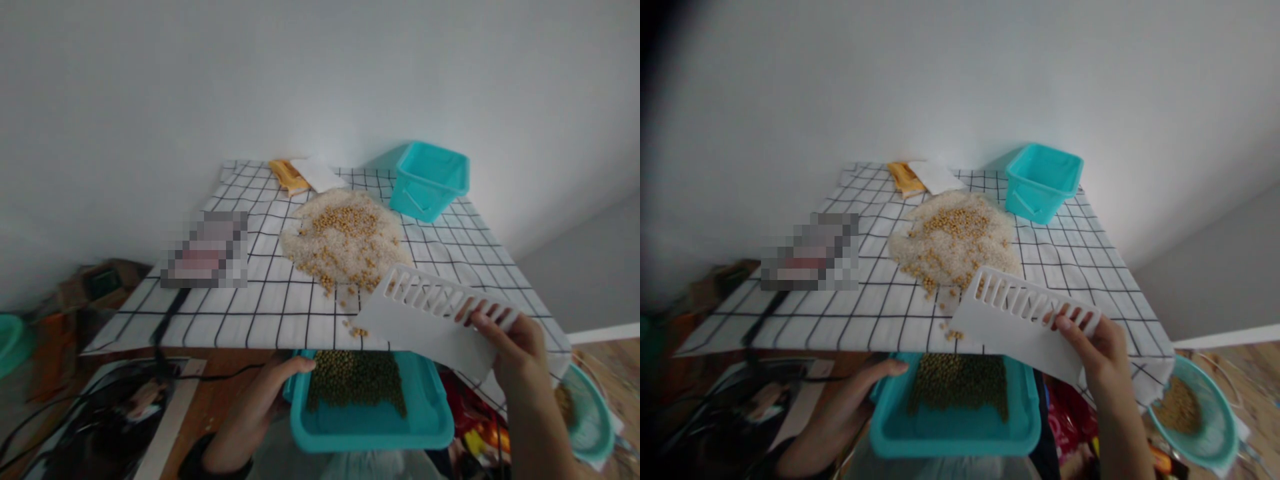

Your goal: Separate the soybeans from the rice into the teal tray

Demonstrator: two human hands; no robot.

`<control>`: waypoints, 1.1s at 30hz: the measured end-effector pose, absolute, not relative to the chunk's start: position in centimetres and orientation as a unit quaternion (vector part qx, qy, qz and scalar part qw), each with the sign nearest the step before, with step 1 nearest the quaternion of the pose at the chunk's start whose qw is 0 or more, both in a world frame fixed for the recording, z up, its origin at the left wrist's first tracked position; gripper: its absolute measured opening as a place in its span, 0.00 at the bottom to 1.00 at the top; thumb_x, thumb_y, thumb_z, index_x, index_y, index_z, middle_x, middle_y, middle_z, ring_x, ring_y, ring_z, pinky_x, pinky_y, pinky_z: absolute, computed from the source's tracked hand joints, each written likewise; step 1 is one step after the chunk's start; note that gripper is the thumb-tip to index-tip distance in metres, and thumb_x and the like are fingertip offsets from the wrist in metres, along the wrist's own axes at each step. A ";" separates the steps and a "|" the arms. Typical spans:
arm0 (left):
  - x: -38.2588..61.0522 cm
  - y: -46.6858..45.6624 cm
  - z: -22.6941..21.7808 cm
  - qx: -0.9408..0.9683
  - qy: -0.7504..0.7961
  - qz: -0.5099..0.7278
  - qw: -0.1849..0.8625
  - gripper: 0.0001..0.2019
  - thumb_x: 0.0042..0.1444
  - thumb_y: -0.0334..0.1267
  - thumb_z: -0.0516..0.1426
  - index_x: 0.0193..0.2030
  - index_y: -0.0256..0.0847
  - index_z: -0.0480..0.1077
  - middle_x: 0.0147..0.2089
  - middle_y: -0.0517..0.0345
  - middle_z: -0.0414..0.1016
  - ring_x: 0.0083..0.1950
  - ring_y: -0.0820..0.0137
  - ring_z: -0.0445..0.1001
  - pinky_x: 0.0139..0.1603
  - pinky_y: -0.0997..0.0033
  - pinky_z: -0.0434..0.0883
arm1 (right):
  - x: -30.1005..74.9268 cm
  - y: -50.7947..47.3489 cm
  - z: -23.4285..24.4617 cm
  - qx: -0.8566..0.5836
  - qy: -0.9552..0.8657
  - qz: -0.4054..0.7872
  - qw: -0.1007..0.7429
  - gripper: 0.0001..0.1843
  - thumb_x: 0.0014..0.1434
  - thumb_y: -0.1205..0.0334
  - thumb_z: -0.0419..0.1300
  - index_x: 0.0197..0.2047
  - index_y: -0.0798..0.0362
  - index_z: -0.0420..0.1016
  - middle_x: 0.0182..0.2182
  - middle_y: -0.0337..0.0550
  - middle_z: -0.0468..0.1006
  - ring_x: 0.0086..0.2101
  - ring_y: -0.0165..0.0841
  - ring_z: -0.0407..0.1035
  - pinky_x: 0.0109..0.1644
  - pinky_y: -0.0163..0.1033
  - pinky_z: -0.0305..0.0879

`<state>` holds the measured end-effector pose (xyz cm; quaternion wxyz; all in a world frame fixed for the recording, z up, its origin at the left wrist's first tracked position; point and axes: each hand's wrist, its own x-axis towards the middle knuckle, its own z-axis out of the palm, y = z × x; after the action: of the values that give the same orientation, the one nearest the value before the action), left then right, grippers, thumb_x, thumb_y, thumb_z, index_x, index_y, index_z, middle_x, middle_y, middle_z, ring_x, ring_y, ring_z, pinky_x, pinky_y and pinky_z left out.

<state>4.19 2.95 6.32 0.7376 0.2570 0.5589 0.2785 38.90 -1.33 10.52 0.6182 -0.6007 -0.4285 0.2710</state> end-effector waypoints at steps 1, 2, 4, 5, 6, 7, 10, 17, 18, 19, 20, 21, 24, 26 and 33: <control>4.2 2.9 6.5 0.258 0.559 0.279 0.737 0.12 0.49 0.42 0.66 0.41 0.46 0.78 0.35 0.60 0.82 0.39 0.59 0.77 0.45 0.60 0.74 | 38.8 -1.2 10.6 -0.602 -0.428 0.266 0.619 0.10 0.52 0.57 0.72 0.25 0.51 0.78 0.26 0.42 0.80 0.28 0.37 0.75 0.31 0.39 0.69; 4.2 2.9 6.7 0.260 0.559 0.281 0.736 0.12 0.50 0.42 0.66 0.42 0.46 0.78 0.36 0.61 0.82 0.40 0.60 0.77 0.45 0.60 0.74 | 38.7 -1.1 10.8 -0.600 -0.429 0.261 0.623 0.11 0.52 0.57 0.72 0.24 0.51 0.78 0.25 0.42 0.80 0.28 0.37 0.75 0.30 0.40 0.68; 4.3 2.8 7.1 0.264 0.558 0.282 0.734 0.12 0.51 0.42 0.65 0.44 0.45 0.78 0.37 0.60 0.82 0.41 0.59 0.77 0.46 0.60 0.73 | 38.4 -0.8 11.0 -0.590 -0.431 0.250 0.635 0.13 0.51 0.57 0.72 0.22 0.51 0.75 0.23 0.42 0.78 0.26 0.37 0.74 0.30 0.40 0.68; 4.3 2.8 7.2 0.266 0.558 0.282 0.734 0.13 0.51 0.42 0.65 0.44 0.45 0.78 0.37 0.59 0.82 0.41 0.59 0.77 0.45 0.60 0.73 | 38.2 -0.8 11.2 -0.585 -0.433 0.248 0.640 0.14 0.51 0.57 0.72 0.20 0.51 0.74 0.22 0.42 0.78 0.26 0.37 0.74 0.30 0.40 0.68; 4.4 2.8 7.4 0.266 0.559 0.280 0.733 0.14 0.50 0.42 0.65 0.45 0.45 0.78 0.38 0.59 0.82 0.41 0.58 0.77 0.45 0.59 0.73 | 38.1 -0.7 11.2 -0.583 -0.434 0.249 0.640 0.15 0.51 0.57 0.72 0.20 0.50 0.74 0.22 0.42 0.78 0.26 0.38 0.74 0.30 0.41 0.69; 4.4 2.8 7.4 0.266 0.560 0.279 0.734 0.15 0.49 0.42 0.65 0.45 0.44 0.78 0.38 0.58 0.82 0.40 0.58 0.77 0.45 0.59 0.73 | 37.9 -0.7 11.3 -0.586 -0.435 0.251 0.636 0.14 0.51 0.57 0.72 0.21 0.51 0.75 0.23 0.42 0.78 0.27 0.38 0.74 0.31 0.41 0.69; 4.5 2.9 7.5 0.258 0.560 0.277 0.736 0.14 0.47 0.42 0.66 0.42 0.43 0.78 0.35 0.58 0.82 0.38 0.58 0.77 0.43 0.59 0.72 | 37.9 -0.8 11.2 -0.597 -0.441 0.270 0.614 0.11 0.53 0.56 0.71 0.24 0.51 0.79 0.26 0.43 0.80 0.28 0.38 0.75 0.31 0.40 0.69; 4.4 3.2 7.0 0.249 0.548 0.289 0.745 0.11 0.46 0.41 0.67 0.38 0.43 0.78 0.33 0.59 0.82 0.36 0.61 0.77 0.40 0.63 0.72 | 38.4 -1.2 10.9 -0.586 -0.450 0.291 0.608 0.12 0.51 0.56 0.72 0.22 0.50 0.77 0.23 0.41 0.79 0.27 0.39 0.74 0.32 0.42 0.69; 4.4 3.2 6.9 0.250 0.546 0.290 0.745 0.11 0.47 0.41 0.67 0.38 0.43 0.78 0.33 0.59 0.82 0.36 0.61 0.77 0.41 0.63 0.72 | 38.2 -1.1 11.0 -0.588 -0.444 0.285 0.613 0.12 0.52 0.56 0.71 0.23 0.50 0.77 0.24 0.42 0.80 0.27 0.38 0.74 0.32 0.41 0.69; 4.3 3.2 6.8 0.251 0.546 0.291 0.745 0.12 0.47 0.41 0.67 0.39 0.43 0.78 0.33 0.60 0.82 0.36 0.61 0.77 0.42 0.62 0.72 | 38.0 -0.9 11.1 -0.591 -0.439 0.276 0.618 0.12 0.52 0.56 0.71 0.23 0.50 0.77 0.25 0.42 0.80 0.27 0.38 0.74 0.31 0.41 0.69; 4.3 3.2 6.8 0.252 0.546 0.290 0.744 0.12 0.47 0.40 0.67 0.41 0.43 0.78 0.34 0.60 0.82 0.37 0.61 0.77 0.42 0.62 0.73 | 37.8 -0.7 11.1 -0.594 -0.436 0.265 0.622 0.12 0.52 0.56 0.71 0.23 0.51 0.76 0.25 0.42 0.80 0.28 0.38 0.75 0.31 0.41 0.69; 4.3 3.1 6.9 0.255 0.547 0.290 0.743 0.13 0.48 0.40 0.67 0.42 0.43 0.77 0.34 0.60 0.83 0.37 0.61 0.77 0.42 0.62 0.73 | 37.7 -0.5 11.1 -0.595 -0.434 0.255 0.626 0.12 0.52 0.56 0.71 0.23 0.51 0.76 0.26 0.42 0.80 0.28 0.38 0.75 0.32 0.41 0.69; 4.4 2.8 7.3 0.266 0.546 0.294 0.738 0.14 0.48 0.41 0.66 0.43 0.43 0.77 0.35 0.61 0.82 0.40 0.61 0.77 0.42 0.64 0.73 | 37.4 0.2 11.0 -0.588 -0.433 0.233 0.642 0.17 0.51 0.56 0.72 0.20 0.51 0.71 0.26 0.42 0.79 0.30 0.39 0.76 0.34 0.42 0.70; 4.7 2.6 7.6 0.284 0.552 0.289 0.729 0.13 0.49 0.42 0.65 0.43 0.45 0.76 0.34 0.63 0.81 0.40 0.62 0.77 0.41 0.66 0.73 | 37.3 0.5 10.9 -0.592 -0.427 0.218 0.648 0.15 0.51 0.56 0.72 0.22 0.51 0.71 0.27 0.42 0.80 0.31 0.39 0.76 0.35 0.42 0.70; 5.4 2.4 7.7 0.326 0.567 0.253 0.713 0.09 0.47 0.43 0.64 0.35 0.45 0.75 0.26 0.66 0.74 0.28 0.68 0.70 0.27 0.70 0.65 | 37.0 -0.1 10.3 -0.594 -0.386 0.224 0.669 0.12 0.53 0.57 0.71 0.25 0.51 0.74 0.27 0.42 0.80 0.30 0.38 0.75 0.33 0.40 0.67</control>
<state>5.43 2.44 7.70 0.7130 0.3265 0.5668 0.2526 36.98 -0.07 10.30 0.6694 -0.5937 -0.3865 0.2239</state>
